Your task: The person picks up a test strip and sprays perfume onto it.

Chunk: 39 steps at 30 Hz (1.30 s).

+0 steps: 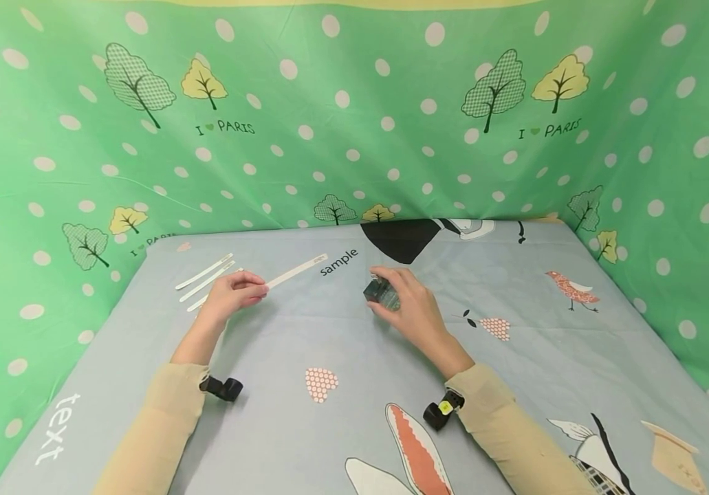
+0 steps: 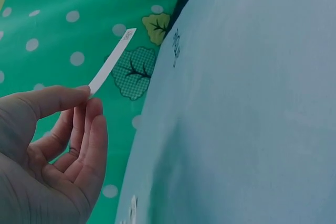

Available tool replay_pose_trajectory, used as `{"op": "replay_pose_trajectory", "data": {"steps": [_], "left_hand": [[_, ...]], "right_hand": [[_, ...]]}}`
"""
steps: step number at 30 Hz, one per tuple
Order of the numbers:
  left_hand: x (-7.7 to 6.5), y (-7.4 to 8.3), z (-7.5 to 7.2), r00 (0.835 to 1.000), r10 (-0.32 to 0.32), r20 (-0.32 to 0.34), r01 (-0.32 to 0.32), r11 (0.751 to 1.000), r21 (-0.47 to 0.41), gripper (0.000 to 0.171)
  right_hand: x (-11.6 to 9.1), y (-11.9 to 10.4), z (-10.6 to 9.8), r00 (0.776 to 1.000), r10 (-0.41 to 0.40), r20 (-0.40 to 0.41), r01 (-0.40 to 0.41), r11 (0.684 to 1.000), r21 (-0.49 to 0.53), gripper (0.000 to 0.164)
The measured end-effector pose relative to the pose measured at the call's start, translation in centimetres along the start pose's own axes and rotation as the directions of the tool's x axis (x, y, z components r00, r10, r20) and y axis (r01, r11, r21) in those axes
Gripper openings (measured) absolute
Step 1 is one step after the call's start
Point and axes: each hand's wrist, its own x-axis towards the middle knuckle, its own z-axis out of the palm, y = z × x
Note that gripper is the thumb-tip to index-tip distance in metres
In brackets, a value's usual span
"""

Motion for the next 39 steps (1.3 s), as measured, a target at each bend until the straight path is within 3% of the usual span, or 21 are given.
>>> {"op": "replay_pose_trajectory", "data": {"steps": [22,39], "left_hand": [[-1.9,1.6,1.4,0.992,0.112,0.064,-0.114,0.993,0.021,0.025],[-2.3,1.8,1.0,0.994,0.098,0.052,-0.100,0.995,0.030,0.025]], "right_hand": [[0.1,-0.2,0.2,0.998,-0.051,-0.021,0.051,0.999,-0.008,0.061],[0.1,-0.4,0.2,0.999,-0.034,-0.006,0.034,0.999,-0.002,0.061]]}}
